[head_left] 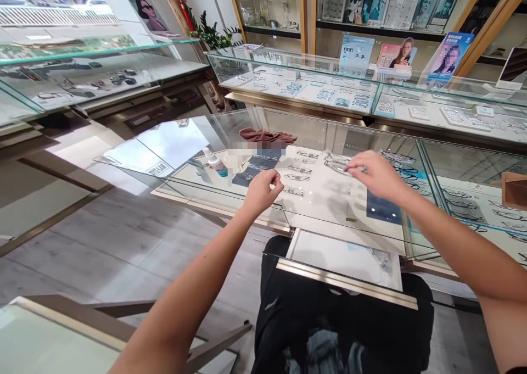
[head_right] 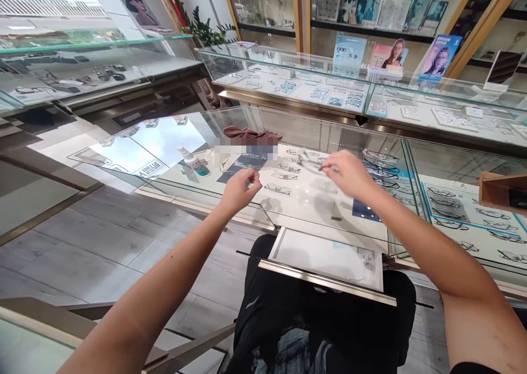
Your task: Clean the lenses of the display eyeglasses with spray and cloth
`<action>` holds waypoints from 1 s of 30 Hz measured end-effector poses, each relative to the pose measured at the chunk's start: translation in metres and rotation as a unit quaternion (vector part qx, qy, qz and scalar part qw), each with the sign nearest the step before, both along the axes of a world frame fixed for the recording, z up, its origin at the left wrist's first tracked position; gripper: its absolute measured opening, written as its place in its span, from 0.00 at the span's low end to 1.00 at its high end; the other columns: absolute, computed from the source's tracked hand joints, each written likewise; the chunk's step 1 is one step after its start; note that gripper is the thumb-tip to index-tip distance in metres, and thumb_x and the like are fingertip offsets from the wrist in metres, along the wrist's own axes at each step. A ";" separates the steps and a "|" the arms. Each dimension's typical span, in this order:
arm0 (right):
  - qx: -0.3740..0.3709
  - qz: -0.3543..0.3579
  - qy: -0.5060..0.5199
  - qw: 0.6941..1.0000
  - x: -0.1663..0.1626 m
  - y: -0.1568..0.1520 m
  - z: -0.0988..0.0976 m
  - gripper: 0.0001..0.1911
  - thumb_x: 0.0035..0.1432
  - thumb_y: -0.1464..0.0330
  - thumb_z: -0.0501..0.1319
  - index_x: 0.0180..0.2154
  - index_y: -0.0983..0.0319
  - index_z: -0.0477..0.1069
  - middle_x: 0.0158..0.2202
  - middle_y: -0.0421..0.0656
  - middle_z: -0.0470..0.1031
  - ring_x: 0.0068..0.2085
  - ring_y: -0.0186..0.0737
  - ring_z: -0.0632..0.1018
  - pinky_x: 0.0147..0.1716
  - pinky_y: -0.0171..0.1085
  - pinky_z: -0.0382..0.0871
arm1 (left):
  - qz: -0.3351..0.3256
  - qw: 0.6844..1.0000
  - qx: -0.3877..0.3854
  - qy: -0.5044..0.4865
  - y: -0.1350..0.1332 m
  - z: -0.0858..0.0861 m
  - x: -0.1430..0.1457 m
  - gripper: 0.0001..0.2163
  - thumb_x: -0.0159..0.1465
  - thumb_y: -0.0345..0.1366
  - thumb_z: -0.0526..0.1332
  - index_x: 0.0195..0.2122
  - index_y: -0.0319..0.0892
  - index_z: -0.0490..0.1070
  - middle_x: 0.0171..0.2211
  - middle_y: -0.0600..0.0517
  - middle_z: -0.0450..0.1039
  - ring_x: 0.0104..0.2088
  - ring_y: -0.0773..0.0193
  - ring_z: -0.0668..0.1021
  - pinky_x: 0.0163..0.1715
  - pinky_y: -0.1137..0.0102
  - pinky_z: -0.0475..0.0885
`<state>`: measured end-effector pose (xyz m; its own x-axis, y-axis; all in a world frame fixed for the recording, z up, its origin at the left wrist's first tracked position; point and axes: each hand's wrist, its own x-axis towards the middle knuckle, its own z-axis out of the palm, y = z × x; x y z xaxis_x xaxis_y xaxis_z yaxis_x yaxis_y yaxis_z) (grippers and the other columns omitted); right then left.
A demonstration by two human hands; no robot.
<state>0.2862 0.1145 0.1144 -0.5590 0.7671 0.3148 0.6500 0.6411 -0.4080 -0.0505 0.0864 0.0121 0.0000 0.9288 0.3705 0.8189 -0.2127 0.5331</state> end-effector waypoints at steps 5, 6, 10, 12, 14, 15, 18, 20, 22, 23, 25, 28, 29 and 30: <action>0.014 -0.121 -0.193 0.974 0.008 0.104 -0.011 0.16 0.69 0.69 0.57 0.43 0.64 0.85 0.48 0.50 0.85 0.54 0.54 0.75 0.55 0.48 0.67 | 0.013 1.000 -0.003 -0.013 0.001 -0.003 0.000 0.06 0.62 0.33 0.56 0.28 0.46 0.60 0.28 0.52 0.68 0.33 0.59 0.71 0.37 0.65 0.64; 0.011 -0.128 -0.207 0.970 0.008 0.115 -0.016 0.16 0.68 0.70 0.58 0.44 0.64 0.85 0.49 0.49 0.85 0.54 0.53 0.75 0.56 0.48 0.67 | 0.016 1.000 -0.004 -0.016 0.001 -0.003 0.000 0.06 0.61 0.33 0.57 0.28 0.45 0.61 0.28 0.52 0.68 0.33 0.59 0.71 0.37 0.66 0.65; 0.002 -0.136 -0.232 0.963 0.005 0.138 -0.036 0.14 0.67 0.71 0.59 0.43 0.63 0.86 0.48 0.48 0.86 0.54 0.52 0.75 0.55 0.46 0.67 | 0.022 0.999 -0.008 -0.026 0.002 -0.005 0.001 0.04 0.59 0.33 0.59 0.28 0.45 0.64 0.28 0.52 0.70 0.33 0.59 0.73 0.37 0.67 0.66; 0.000 -0.137 -0.239 0.961 0.005 0.142 -0.045 0.14 0.67 0.71 0.60 0.43 0.62 0.86 0.48 0.49 0.86 0.54 0.52 0.75 0.54 0.45 0.67 | 0.025 0.999 -0.008 -0.029 0.002 -0.006 0.001 0.04 0.58 0.33 0.60 0.27 0.45 0.66 0.28 0.52 0.71 0.34 0.59 0.73 0.37 0.67 0.66; -0.002 -0.138 -0.242 0.960 0.005 0.145 -0.052 0.14 0.67 0.71 0.60 0.43 0.62 0.86 0.48 0.49 0.86 0.55 0.53 0.75 0.54 0.45 0.67 | 0.029 0.999 -0.008 -0.032 0.002 -0.006 0.001 0.04 0.58 0.33 0.61 0.27 0.45 0.66 0.27 0.53 0.71 0.33 0.60 0.72 0.37 0.67 0.66; -0.003 -0.137 -0.242 0.960 0.006 0.146 -0.054 0.13 0.67 0.71 0.60 0.43 0.63 0.85 0.48 0.50 0.86 0.55 0.53 0.76 0.54 0.45 0.68 | 0.031 0.999 -0.008 -0.033 0.001 -0.006 0.001 0.04 0.58 0.33 0.61 0.27 0.45 0.66 0.27 0.53 0.71 0.33 0.60 0.72 0.37 0.67 0.66; -0.005 -0.135 -0.240 0.961 0.007 0.147 -0.057 0.13 0.67 0.71 0.61 0.44 0.62 0.85 0.48 0.50 0.86 0.55 0.52 0.76 0.55 0.45 0.68 | 0.032 0.999 -0.009 -0.035 0.001 -0.006 0.000 0.04 0.57 0.34 0.61 0.26 0.45 0.67 0.27 0.53 0.71 0.33 0.60 0.72 0.37 0.67 0.66; -0.006 -0.133 -0.237 0.962 0.008 0.146 -0.056 0.13 0.66 0.71 0.61 0.44 0.62 0.85 0.48 0.50 0.86 0.55 0.51 0.76 0.56 0.45 0.68 | 0.030 0.999 -0.010 -0.036 0.000 -0.006 0.000 0.04 0.57 0.34 0.61 0.26 0.44 0.68 0.27 0.53 0.71 0.33 0.60 0.72 0.38 0.67 0.66; -0.009 -0.131 -0.232 0.964 0.009 0.144 -0.055 0.12 0.66 0.71 0.61 0.44 0.62 0.85 0.48 0.49 0.86 0.55 0.51 0.76 0.56 0.46 0.68 | 0.029 0.999 -0.010 -0.036 0.000 -0.006 -0.001 0.04 0.57 0.34 0.61 0.27 0.44 0.68 0.27 0.53 0.71 0.33 0.60 0.72 0.38 0.67 0.66; -0.010 -0.131 -0.230 0.964 0.009 0.143 -0.053 0.12 0.65 0.71 0.62 0.43 0.62 0.85 0.48 0.49 0.86 0.55 0.51 0.76 0.56 0.47 0.68 | 0.029 0.999 -0.009 -0.037 0.000 -0.006 -0.001 0.04 0.57 0.34 0.61 0.27 0.44 0.68 0.27 0.53 0.72 0.33 0.60 0.73 0.37 0.67 0.66; -0.010 -0.131 -0.222 0.966 0.010 0.139 -0.050 0.10 0.64 0.71 0.62 0.40 0.62 0.84 0.47 0.49 0.86 0.53 0.51 0.76 0.56 0.48 0.69 | 0.031 0.999 -0.008 -0.037 0.000 -0.006 -0.001 0.04 0.57 0.35 0.61 0.26 0.44 0.68 0.27 0.53 0.72 0.33 0.60 0.73 0.37 0.67 0.66; 0.004 -0.132 -0.202 0.971 0.008 0.129 -0.040 0.09 0.64 0.72 0.62 0.38 0.61 0.83 0.50 0.49 0.84 0.52 0.51 0.76 0.56 0.50 0.69 | 0.033 0.999 -0.006 -0.036 0.000 -0.005 -0.001 0.04 0.57 0.35 0.61 0.26 0.45 0.68 0.27 0.53 0.72 0.33 0.60 0.73 0.37 0.67 0.67; 0.012 -0.133 -0.194 0.972 0.005 0.122 -0.036 0.10 0.65 0.71 0.61 0.39 0.62 0.83 0.53 0.49 0.83 0.53 0.52 0.76 0.57 0.50 0.68 | 0.033 0.999 -0.007 -0.036 0.000 -0.005 -0.001 0.04 0.57 0.35 0.61 0.26 0.45 0.68 0.27 0.52 0.72 0.32 0.60 0.73 0.36 0.68 0.66; 0.023 -0.131 -0.182 0.974 0.001 0.113 -0.031 0.11 0.66 0.71 0.60 0.40 0.62 0.82 0.55 0.50 0.81 0.53 0.52 0.75 0.57 0.51 0.68 | 0.033 0.999 -0.007 -0.036 -0.001 -0.004 -0.001 0.04 0.57 0.36 0.61 0.26 0.44 0.68 0.27 0.52 0.72 0.32 0.60 0.73 0.36 0.67 0.66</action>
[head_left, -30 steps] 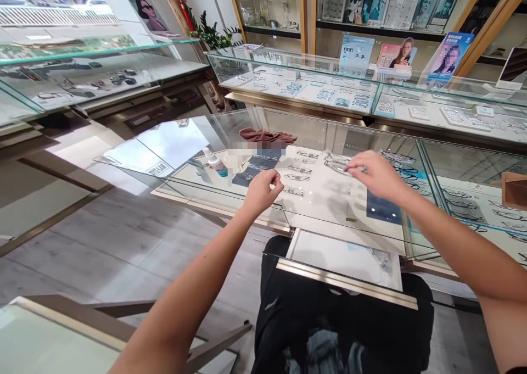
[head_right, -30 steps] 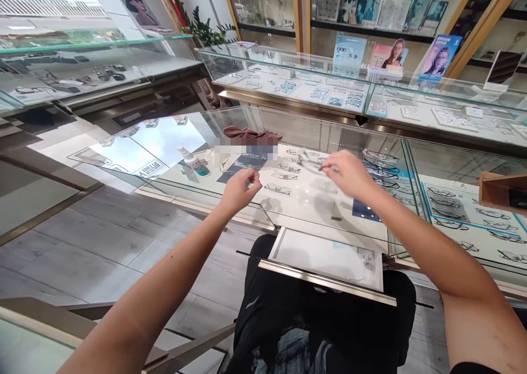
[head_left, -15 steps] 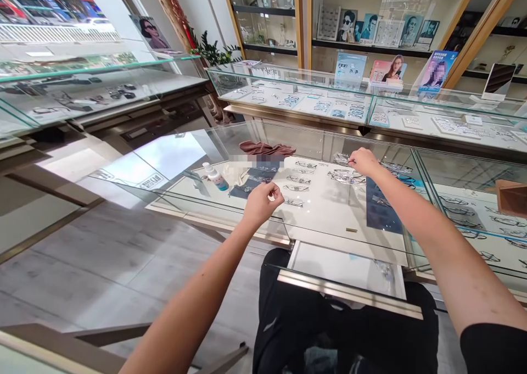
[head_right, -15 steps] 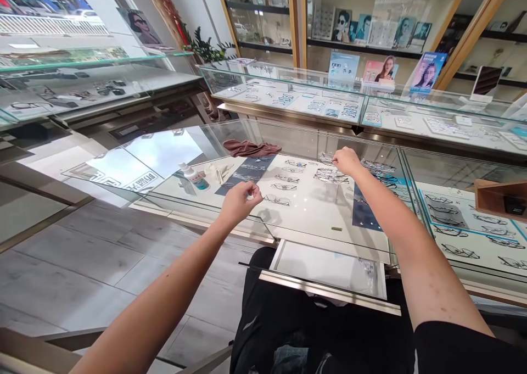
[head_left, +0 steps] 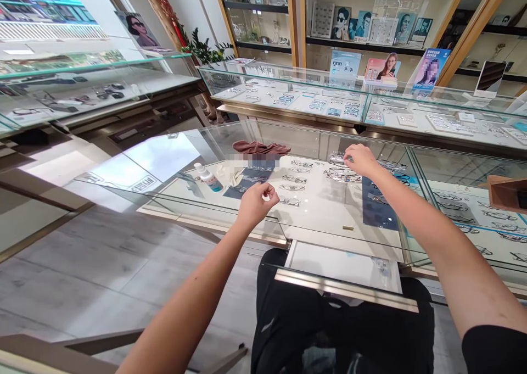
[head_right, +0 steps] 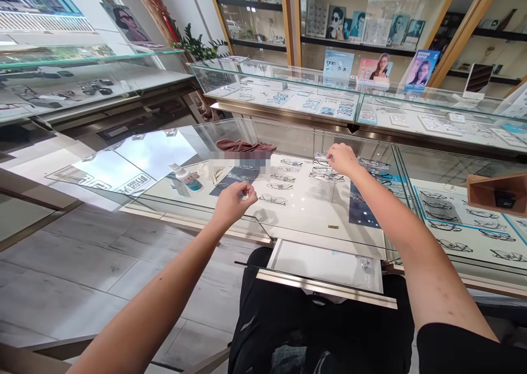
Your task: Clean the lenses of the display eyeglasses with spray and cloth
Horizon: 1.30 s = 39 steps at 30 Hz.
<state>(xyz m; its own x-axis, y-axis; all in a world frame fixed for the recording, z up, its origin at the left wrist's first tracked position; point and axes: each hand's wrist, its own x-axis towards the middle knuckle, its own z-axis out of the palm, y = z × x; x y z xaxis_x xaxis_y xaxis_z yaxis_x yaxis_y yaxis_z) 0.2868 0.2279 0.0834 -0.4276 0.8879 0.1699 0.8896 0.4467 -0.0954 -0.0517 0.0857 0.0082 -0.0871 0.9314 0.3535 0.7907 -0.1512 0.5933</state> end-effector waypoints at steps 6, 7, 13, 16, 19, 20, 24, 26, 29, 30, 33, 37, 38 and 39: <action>0.094 0.215 0.068 0.970 -0.049 -0.117 0.014 0.12 0.70 0.71 0.55 0.43 0.62 0.78 0.49 0.52 0.79 0.49 0.51 0.74 0.51 0.49 0.70 | 0.008 1.000 -0.012 -0.007 -0.005 0.003 -0.001 0.05 0.57 0.38 0.60 0.26 0.44 0.68 0.28 0.51 0.72 0.32 0.60 0.72 0.37 0.66 0.66; 0.077 0.257 0.036 0.963 -0.057 -0.143 0.010 0.13 0.71 0.72 0.53 0.42 0.63 0.78 0.47 0.53 0.79 0.47 0.51 0.74 0.47 0.48 0.71 | 0.009 1.000 -0.015 -0.011 -0.005 0.004 -0.002 0.05 0.56 0.39 0.59 0.27 0.44 0.68 0.28 0.51 0.72 0.32 0.60 0.72 0.37 0.66 0.66; -0.195 0.319 0.121 0.919 -0.076 -0.236 -0.058 0.12 0.71 0.75 0.52 0.45 0.61 0.74 0.47 0.49 0.80 0.41 0.43 0.77 0.38 0.40 0.72 | 0.001 1.000 -0.022 -0.017 -0.008 0.006 -0.006 0.07 0.56 0.41 0.59 0.27 0.44 0.69 0.29 0.51 0.73 0.32 0.60 0.72 0.38 0.66 0.67; -0.315 0.230 0.235 0.890 -0.078 -0.230 -0.102 0.07 0.71 0.71 0.56 0.40 0.58 0.72 0.42 0.43 0.80 0.41 0.40 0.78 0.43 0.39 0.72 | -0.003 1.000 -0.022 -0.015 -0.009 0.007 -0.007 0.07 0.57 0.41 0.59 0.27 0.44 0.69 0.29 0.50 0.74 0.33 0.60 0.73 0.38 0.66 0.67; -0.310 0.175 0.269 0.895 -0.084 -0.210 -0.139 0.05 0.69 0.70 0.59 0.37 0.58 0.71 0.40 0.42 0.77 0.42 0.41 0.77 0.45 0.41 0.71 | -0.006 1.000 -0.019 -0.008 -0.010 0.007 -0.007 0.07 0.57 0.41 0.59 0.27 0.45 0.69 0.29 0.50 0.74 0.33 0.59 0.73 0.38 0.66 0.68; -0.300 0.156 0.274 0.900 -0.087 -0.203 -0.149 0.06 0.69 0.69 0.58 0.37 0.57 0.70 0.40 0.42 0.76 0.44 0.42 0.76 0.47 0.42 0.71 | -0.006 1.000 -0.017 -0.004 -0.011 0.007 -0.008 0.07 0.57 0.41 0.59 0.27 0.45 0.69 0.29 0.50 0.74 0.32 0.59 0.73 0.38 0.66 0.68; -0.264 0.074 0.293 0.916 -0.096 -0.184 -0.182 0.07 0.68 0.73 0.54 0.38 0.58 0.67 0.43 0.44 0.75 0.45 0.42 0.75 0.45 0.42 0.71 | -0.012 1.000 -0.016 0.005 -0.014 0.008 -0.010 0.07 0.58 0.42 0.58 0.26 0.45 0.67 0.27 0.51 0.72 0.32 0.59 0.73 0.37 0.66 0.68; -0.251 0.063 0.292 0.921 -0.098 -0.178 -0.194 0.06 0.66 0.74 0.55 0.39 0.58 0.68 0.43 0.44 0.75 0.45 0.42 0.75 0.46 0.41 0.71 | -0.014 1.000 -0.016 0.005 -0.016 0.007 -0.011 0.08 0.58 0.42 0.58 0.26 0.45 0.66 0.27 0.52 0.71 0.32 0.60 0.73 0.37 0.66 0.67; -0.229 0.054 0.278 0.931 -0.100 -0.164 -0.207 0.05 0.66 0.74 0.57 0.41 0.59 0.70 0.45 0.45 0.76 0.48 0.43 0.75 0.52 0.42 0.71 | -0.005 1.000 -0.018 0.001 -0.019 0.006 -0.013 0.08 0.58 0.42 0.57 0.26 0.45 0.66 0.27 0.52 0.70 0.31 0.60 0.73 0.35 0.66 0.67; -0.220 0.041 0.272 0.936 -0.100 -0.157 -0.210 0.06 0.66 0.74 0.58 0.42 0.60 0.71 0.46 0.46 0.77 0.49 0.44 0.75 0.53 0.44 0.70 | 0.002 1.000 -0.020 0.001 -0.021 0.005 -0.014 0.09 0.59 0.43 0.57 0.26 0.45 0.66 0.27 0.52 0.70 0.31 0.60 0.73 0.35 0.67 0.66; -0.193 -0.012 0.259 0.946 -0.099 -0.122 -0.212 0.09 0.68 0.74 0.57 0.46 0.63 0.73 0.51 0.51 0.77 0.55 0.49 0.74 0.59 0.50 0.69 | 0.017 1.000 -0.017 0.003 -0.024 0.004 -0.016 0.10 0.60 0.44 0.58 0.25 0.46 0.66 0.26 0.52 0.70 0.30 0.61 0.71 0.33 0.67 0.66; -0.177 -0.050 0.260 0.948 -0.086 -0.064 -0.202 0.16 0.71 0.63 0.63 0.56 0.62 0.74 0.59 0.51 0.75 0.58 0.49 0.77 0.58 0.54 0.75 | 0.024 1.000 0.005 0.013 -0.029 0.004 -0.017 0.13 0.63 0.47 0.59 0.25 0.46 0.65 0.25 0.53 0.69 0.28 0.61 0.70 0.32 0.67 0.66; -0.180 -0.039 0.266 0.946 -0.082 -0.051 -0.198 0.18 0.71 0.60 0.64 0.58 0.60 0.73 0.60 0.50 0.75 0.57 0.48 0.79 0.56 0.53 0.77 | 0.026 0.999 0.011 0.016 -0.031 0.005 -0.016 0.14 0.63 0.47 0.60 0.25 0.46 0.65 0.24 0.54 0.68 0.28 0.61 0.70 0.31 0.67 0.66; -0.187 -0.016 0.274 0.943 -0.077 -0.041 -0.194 0.20 0.70 0.59 0.64 0.59 0.59 0.73 0.61 0.49 0.75 0.56 0.47 0.80 0.55 0.52 0.79 | 0.028 0.999 0.017 0.020 -0.033 0.005 -0.016 0.15 0.64 0.47 0.60 0.25 0.46 0.64 0.24 0.54 0.68 0.28 0.61 0.70 0.31 0.67 0.66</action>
